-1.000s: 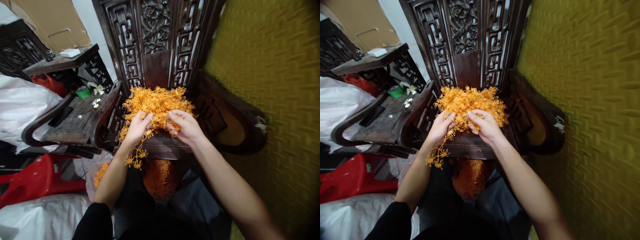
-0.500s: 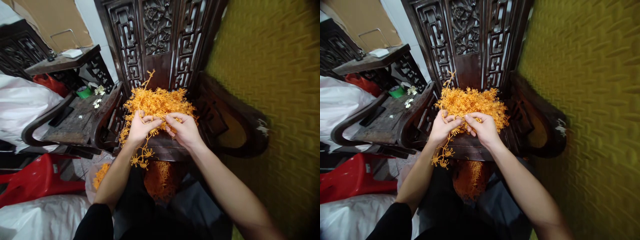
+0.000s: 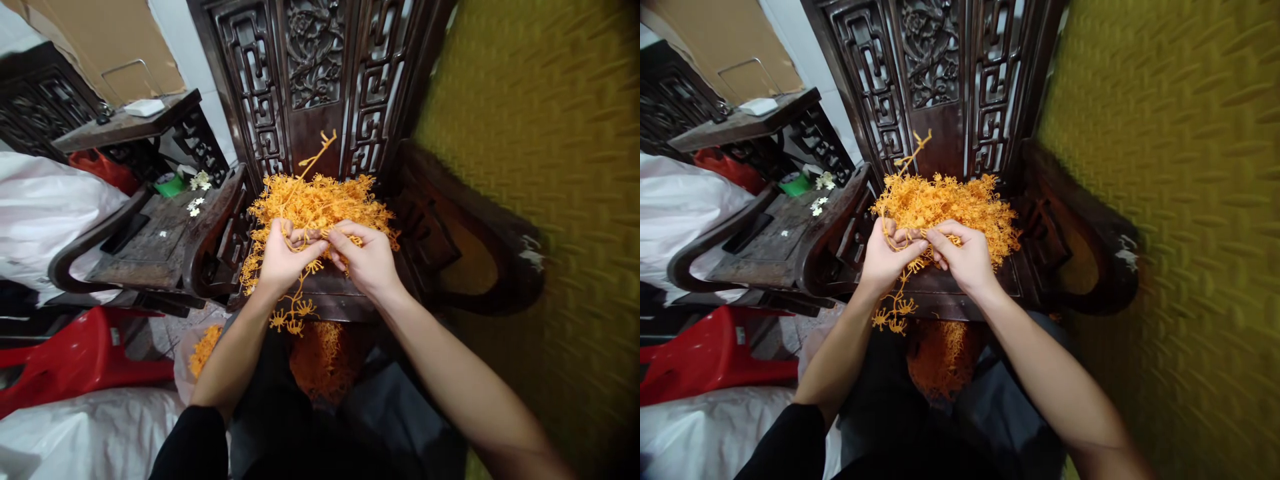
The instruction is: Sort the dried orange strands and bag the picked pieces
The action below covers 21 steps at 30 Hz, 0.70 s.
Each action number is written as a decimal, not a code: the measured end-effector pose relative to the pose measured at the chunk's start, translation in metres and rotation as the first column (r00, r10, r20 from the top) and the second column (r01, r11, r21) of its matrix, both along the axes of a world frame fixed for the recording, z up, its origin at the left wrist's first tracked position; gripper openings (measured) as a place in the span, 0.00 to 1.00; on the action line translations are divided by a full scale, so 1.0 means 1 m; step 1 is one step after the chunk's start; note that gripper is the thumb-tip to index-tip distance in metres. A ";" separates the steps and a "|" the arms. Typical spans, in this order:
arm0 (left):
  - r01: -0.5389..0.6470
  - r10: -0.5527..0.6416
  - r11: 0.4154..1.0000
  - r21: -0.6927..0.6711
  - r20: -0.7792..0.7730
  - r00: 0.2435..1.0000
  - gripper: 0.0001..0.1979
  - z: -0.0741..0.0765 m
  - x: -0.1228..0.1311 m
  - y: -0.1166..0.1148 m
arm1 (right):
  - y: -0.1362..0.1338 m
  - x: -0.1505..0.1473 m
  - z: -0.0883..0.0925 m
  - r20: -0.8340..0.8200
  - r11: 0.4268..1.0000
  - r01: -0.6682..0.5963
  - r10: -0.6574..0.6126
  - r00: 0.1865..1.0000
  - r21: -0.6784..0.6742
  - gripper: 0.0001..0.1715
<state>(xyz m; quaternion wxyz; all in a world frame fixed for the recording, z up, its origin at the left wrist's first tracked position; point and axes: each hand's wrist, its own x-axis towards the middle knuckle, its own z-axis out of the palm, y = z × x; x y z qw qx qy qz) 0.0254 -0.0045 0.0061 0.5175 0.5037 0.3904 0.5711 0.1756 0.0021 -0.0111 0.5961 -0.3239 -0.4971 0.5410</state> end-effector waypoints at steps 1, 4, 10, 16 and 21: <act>-0.012 0.012 1.000 0.006 0.000 1.000 0.31 0.000 0.000 0.000 | 0.000 -0.002 -0.001 0.009 1.000 -0.005 0.005 1.000 0.004 0.16; -0.062 0.064 0.997 0.035 -0.050 0.997 0.29 0.000 -0.001 0.002 | -0.001 -0.004 0.000 0.020 1.000 -0.001 0.000 1.000 0.010 0.16; -0.119 0.128 0.989 0.085 -0.104 0.986 0.26 0.003 0.002 0.001 | 0.000 -0.007 -0.003 0.067 0.999 0.018 -0.020 0.998 0.035 0.17; -0.353 0.365 0.928 0.116 -0.101 0.926 0.23 -0.008 -0.011 0.025 | -0.026 -0.010 0.011 0.082 0.977 -0.033 0.015 0.996 0.213 0.13; -0.196 0.194 0.980 -0.032 -0.056 0.979 0.25 -0.013 -0.028 0.034 | -0.032 -0.006 0.013 0.152 0.964 -0.234 0.214 0.965 0.128 0.12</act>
